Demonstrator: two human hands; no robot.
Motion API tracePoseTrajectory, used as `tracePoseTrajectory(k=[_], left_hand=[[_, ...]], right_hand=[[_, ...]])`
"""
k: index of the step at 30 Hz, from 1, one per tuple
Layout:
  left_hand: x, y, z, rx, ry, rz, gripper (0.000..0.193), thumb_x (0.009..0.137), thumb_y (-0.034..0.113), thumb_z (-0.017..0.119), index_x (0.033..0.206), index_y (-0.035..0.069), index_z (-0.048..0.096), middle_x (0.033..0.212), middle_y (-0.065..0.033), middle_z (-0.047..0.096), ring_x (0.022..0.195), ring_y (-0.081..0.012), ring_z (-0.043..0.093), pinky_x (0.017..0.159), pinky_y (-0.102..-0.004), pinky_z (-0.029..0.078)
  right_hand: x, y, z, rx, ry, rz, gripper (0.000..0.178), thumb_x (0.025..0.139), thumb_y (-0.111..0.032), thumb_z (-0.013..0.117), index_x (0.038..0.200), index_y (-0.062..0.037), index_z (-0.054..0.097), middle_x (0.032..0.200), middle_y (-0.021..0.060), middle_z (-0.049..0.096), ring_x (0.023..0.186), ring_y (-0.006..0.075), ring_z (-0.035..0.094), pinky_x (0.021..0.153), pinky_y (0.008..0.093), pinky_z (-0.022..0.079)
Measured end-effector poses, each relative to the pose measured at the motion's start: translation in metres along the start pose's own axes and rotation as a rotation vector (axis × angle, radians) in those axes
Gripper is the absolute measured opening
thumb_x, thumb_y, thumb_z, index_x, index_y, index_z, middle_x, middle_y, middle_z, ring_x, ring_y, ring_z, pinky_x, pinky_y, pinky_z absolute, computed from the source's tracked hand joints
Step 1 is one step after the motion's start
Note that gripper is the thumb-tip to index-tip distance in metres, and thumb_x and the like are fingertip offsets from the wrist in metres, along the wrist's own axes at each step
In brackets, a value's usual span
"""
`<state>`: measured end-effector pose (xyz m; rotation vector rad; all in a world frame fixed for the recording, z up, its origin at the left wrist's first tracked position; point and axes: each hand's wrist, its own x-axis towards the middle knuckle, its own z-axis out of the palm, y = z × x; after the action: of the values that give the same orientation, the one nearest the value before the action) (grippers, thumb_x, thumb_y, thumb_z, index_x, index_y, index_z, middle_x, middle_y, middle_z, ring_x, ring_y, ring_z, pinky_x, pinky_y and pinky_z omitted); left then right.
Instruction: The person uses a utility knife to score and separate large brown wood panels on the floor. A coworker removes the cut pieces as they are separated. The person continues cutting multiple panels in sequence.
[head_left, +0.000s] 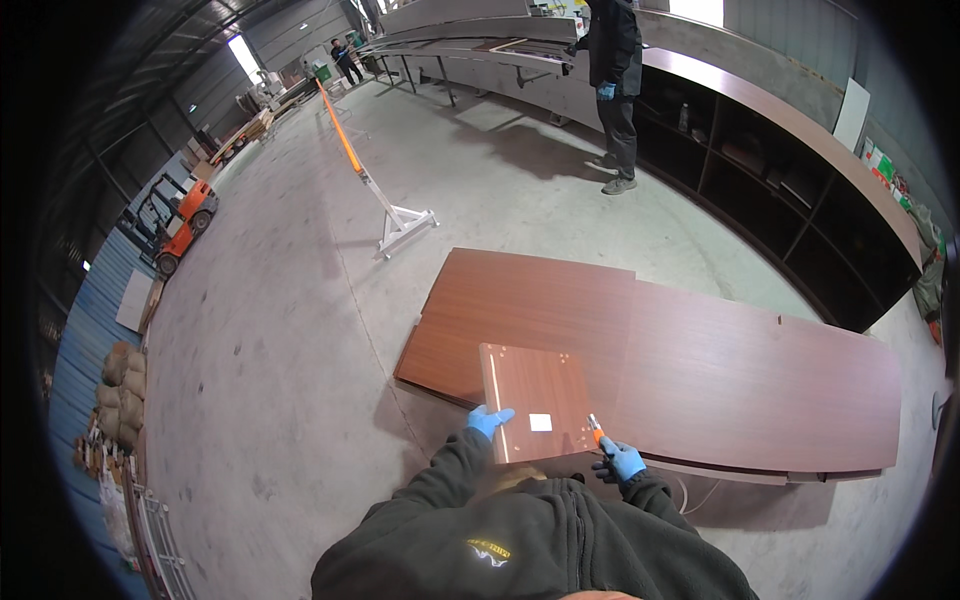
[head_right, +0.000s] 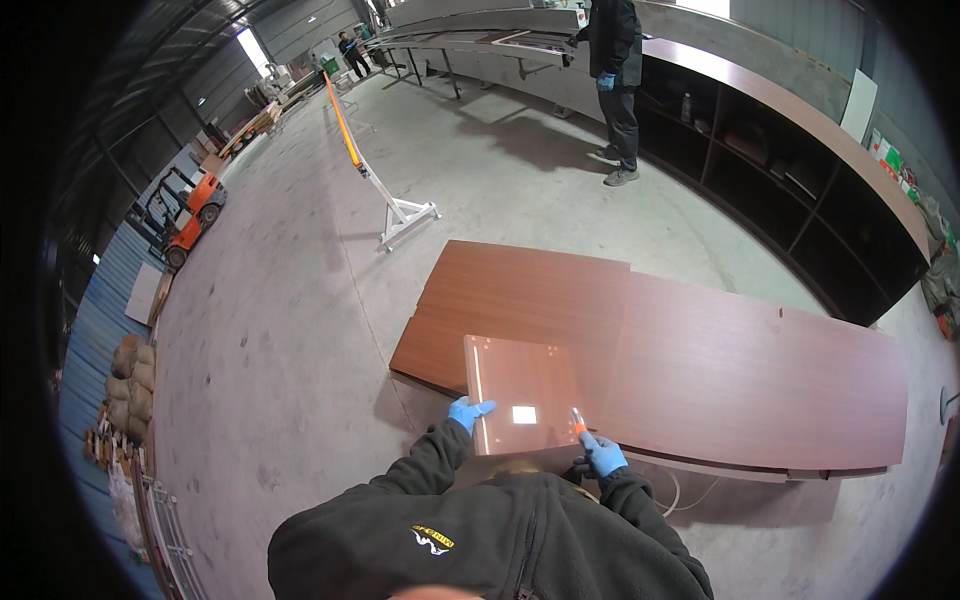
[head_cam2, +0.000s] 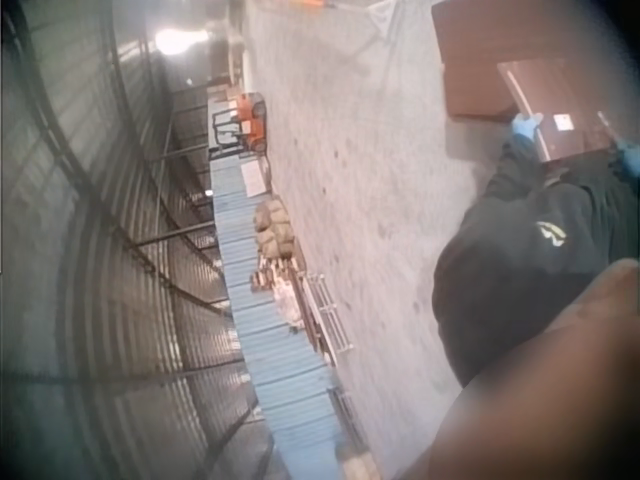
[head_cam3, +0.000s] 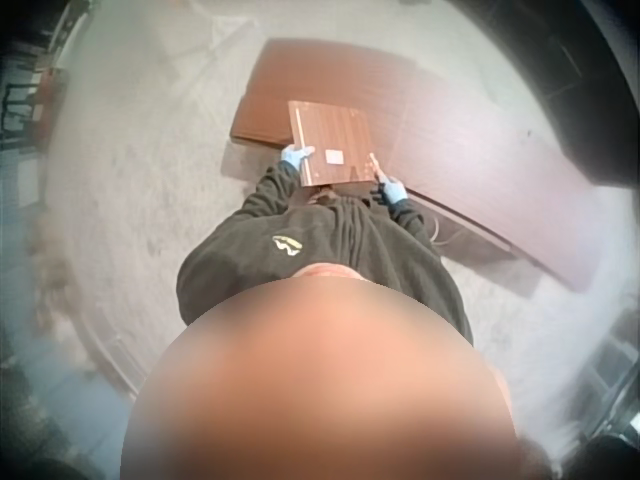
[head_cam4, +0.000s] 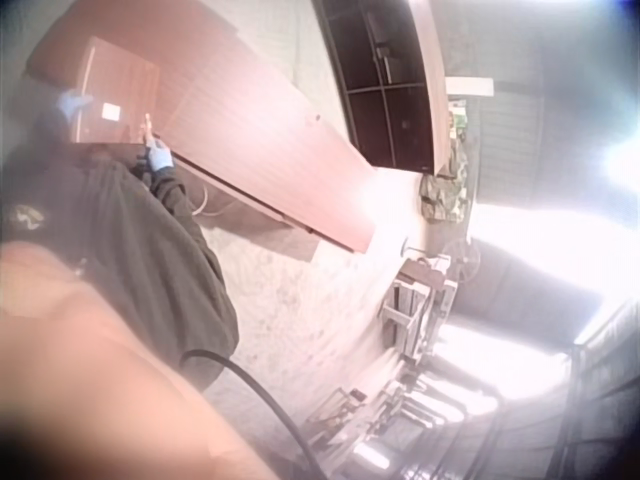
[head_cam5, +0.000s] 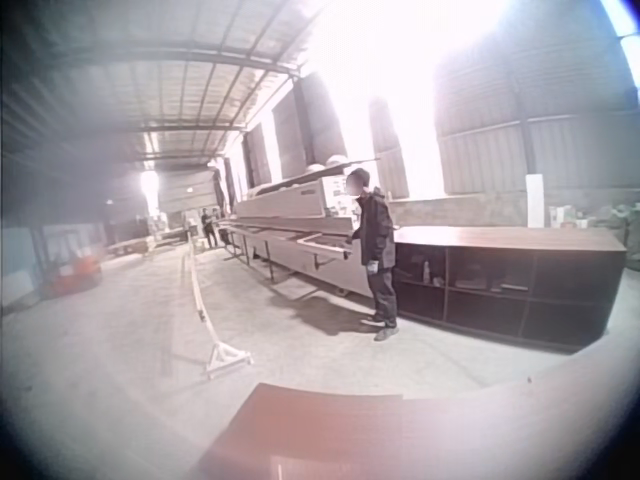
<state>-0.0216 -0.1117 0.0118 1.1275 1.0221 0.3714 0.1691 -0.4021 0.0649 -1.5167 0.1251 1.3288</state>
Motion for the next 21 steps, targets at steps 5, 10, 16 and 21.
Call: tracePoseTrajectory(k=[5,10,16,21], left_hand=[[-0.002,0.014,0.018,-0.045,-0.078,-0.049,0.047,0.082,0.012,0.078,0.12,-0.008,0.061,0.109,-0.0161,0.069,0.094,-0.0242,0.068,0.084,-0.0359,0.055],[0.025,0.009,0.03,0.019,-0.189,-0.006,0.038,0.079,0.005,0.079,0.113,-0.005,0.065,0.102,-0.0126,0.07,0.087,-0.0215,0.067,0.08,-0.0359,0.057],[0.08,-0.003,0.063,-0.056,-0.321,-0.167,0.045,0.081,0.002,0.076,0.12,-0.008,0.055,0.111,-0.0172,0.067,0.095,-0.0267,0.067,0.085,-0.0386,0.056],[0.086,-0.013,0.067,-0.06,-0.43,-0.314,0.05,0.081,0.002,0.074,0.125,-0.009,0.053,0.114,-0.0169,0.065,0.103,-0.0286,0.065,0.094,-0.0407,0.053]], right_hand=[[0.002,0.002,-0.005,0.057,0.051,-0.03,0.044,0.093,-0.048,0.065,0.104,-0.0054,0.059,0.07,0.0033,0.054,0.063,0.0184,0.066,0.048,0.0305,0.046],[-0.013,0.011,0.002,0.011,0.147,-0.186,0.043,0.093,-0.047,0.065,0.083,-0.006,0.056,0.069,0.0039,0.054,0.057,0.0145,0.059,0.047,0.0301,0.043],[-0.029,0.011,0.021,0.218,0.278,0.049,0.04,0.099,-0.04,0.059,0.114,-0.0041,0.061,0.08,0.0032,0.062,0.056,0.0084,0.051,0.051,0.0247,0.039],[-0.07,0.008,0.068,0.288,0.372,0.076,0.043,0.098,-0.042,0.059,0.124,-0.0072,0.06,0.086,0.0027,0.063,0.062,0.0081,0.055,0.057,0.0231,0.044]])
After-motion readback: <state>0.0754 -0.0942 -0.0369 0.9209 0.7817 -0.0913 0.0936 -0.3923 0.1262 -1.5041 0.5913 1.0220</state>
